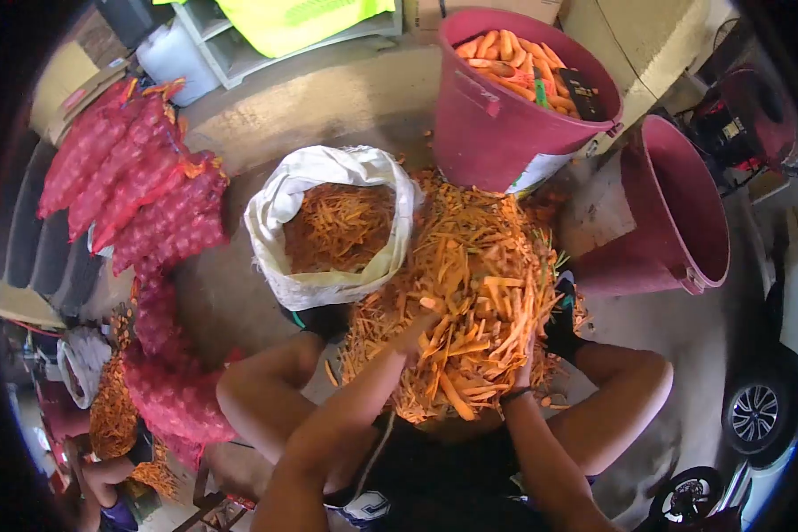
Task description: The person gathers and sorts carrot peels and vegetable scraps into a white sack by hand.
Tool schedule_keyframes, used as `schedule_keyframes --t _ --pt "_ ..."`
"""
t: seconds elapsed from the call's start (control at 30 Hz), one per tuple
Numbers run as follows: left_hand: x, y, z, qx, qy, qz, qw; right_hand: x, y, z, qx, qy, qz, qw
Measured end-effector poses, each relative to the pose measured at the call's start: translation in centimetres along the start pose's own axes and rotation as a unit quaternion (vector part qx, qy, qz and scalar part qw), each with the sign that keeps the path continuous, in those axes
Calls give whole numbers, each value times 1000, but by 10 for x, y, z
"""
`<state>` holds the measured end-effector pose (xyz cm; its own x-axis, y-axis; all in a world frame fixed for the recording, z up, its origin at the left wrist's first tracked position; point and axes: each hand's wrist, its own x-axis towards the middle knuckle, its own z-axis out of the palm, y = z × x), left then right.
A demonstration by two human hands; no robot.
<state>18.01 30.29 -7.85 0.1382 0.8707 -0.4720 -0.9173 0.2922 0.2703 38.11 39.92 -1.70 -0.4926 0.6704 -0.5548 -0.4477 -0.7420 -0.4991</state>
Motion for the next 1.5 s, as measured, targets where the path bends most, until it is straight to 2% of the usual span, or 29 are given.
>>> schedule_keyframes --t 0.2,0.27,0.3,0.33,0.43,0.47,0.53,0.6,0.63,0.67,0.7,0.73,0.77,0.8,0.83,0.87,0.9,1.0,1.1,1.13,1.17,1.2,1.23,1.27,1.3,1.33,1.4,1.43,1.5 --pt "-48 108 62 144 -47 29 988 7 15 78 88 -76 -39 992" --pt "-70 156 95 241 -43 45 968 34 27 77 148 -201 -36 968" --pt "-69 178 91 201 -23 35 979 43 31 101 65 -120 -79 988" --pt "-66 203 80 153 -78 9 985 60 36 114 129 -203 -49 969" --pt "-66 269 37 107 -163 -14 981 93 65 177 17 -70 -118 990" --pt "-73 291 28 161 -139 15 977 95 72 208 38 -51 -81 995" --pt "-78 330 14 271 -55 45 960 136 113 228 -26 -22 -150 988" --pt "-73 369 -4 380 61 52 921 191 169 220 16 24 -156 987" --pt "-61 388 -31 503 86 25 860 219 198 209 28 33 -154 987" --pt "-49 402 -74 509 101 26 854 260 238 183 65 -23 -150 986" --pt "-36 409 -132 515 112 21 850 275 248 173 -175 -71 -156 969" --pt "-21 411 -194 518 120 16 847 291 258 162 -481 -97 -201 848" --pt "-9 417 -268 694 268 63 666 306 268 152 -652 -119 -261 702" --pt "-9 425 -297 706 360 90 603 323 254 148 -756 -104 -199 615" --pt "-14 434 -306 718 370 171 565 340 240 143 -845 -104 -138 507" --pt "-29 446 -278 702 363 177 586 360 222 140 -830 -100 9 549" --pt "-37 455 -264 724 387 173 544 380 200 133 -822 -128 16 555" --pt "-54 484 -223 728 388 96 558 370 155 155 -834 -29 -69 546" --pt "-61 460 -176 767 411 72 487 330 118 185 -786 -51 -97 609" --pt "-54 447 -203 779 368 102 497 326 117 169 -791 -62 -102 601" --pt "-58 427 -173 774 348 14 529 327 124 134 -795 -74 -107 593" --pt "-59 394 -149 836 352 -69 415 324 123 116 -799 -87 -114 584" --pt "-58 360 -142 857 322 -155 372 312 116 125 -796 -92 -74 594" --pt "-62 334 -154 864 249 -230 372 299 109 133 -793 -96 -33 601" --pt "-69 304 -162 890 185 -265 322 282 101 141 -752 -126 -30 646" --pt "-78 284 -162 895 148 -261 331 267 95 142 -707 -157 -23 689" --pt "-93 253 -182 895 196 -210 341 278 94 120 -615 -203 -89 757" --pt "-101 244 -177 894 214 -202 339 271 88 125 -551 -183 -50 813" --pt "-121 260 -86 891 217 -252 309 253 62 126 -417 -190 23 888"
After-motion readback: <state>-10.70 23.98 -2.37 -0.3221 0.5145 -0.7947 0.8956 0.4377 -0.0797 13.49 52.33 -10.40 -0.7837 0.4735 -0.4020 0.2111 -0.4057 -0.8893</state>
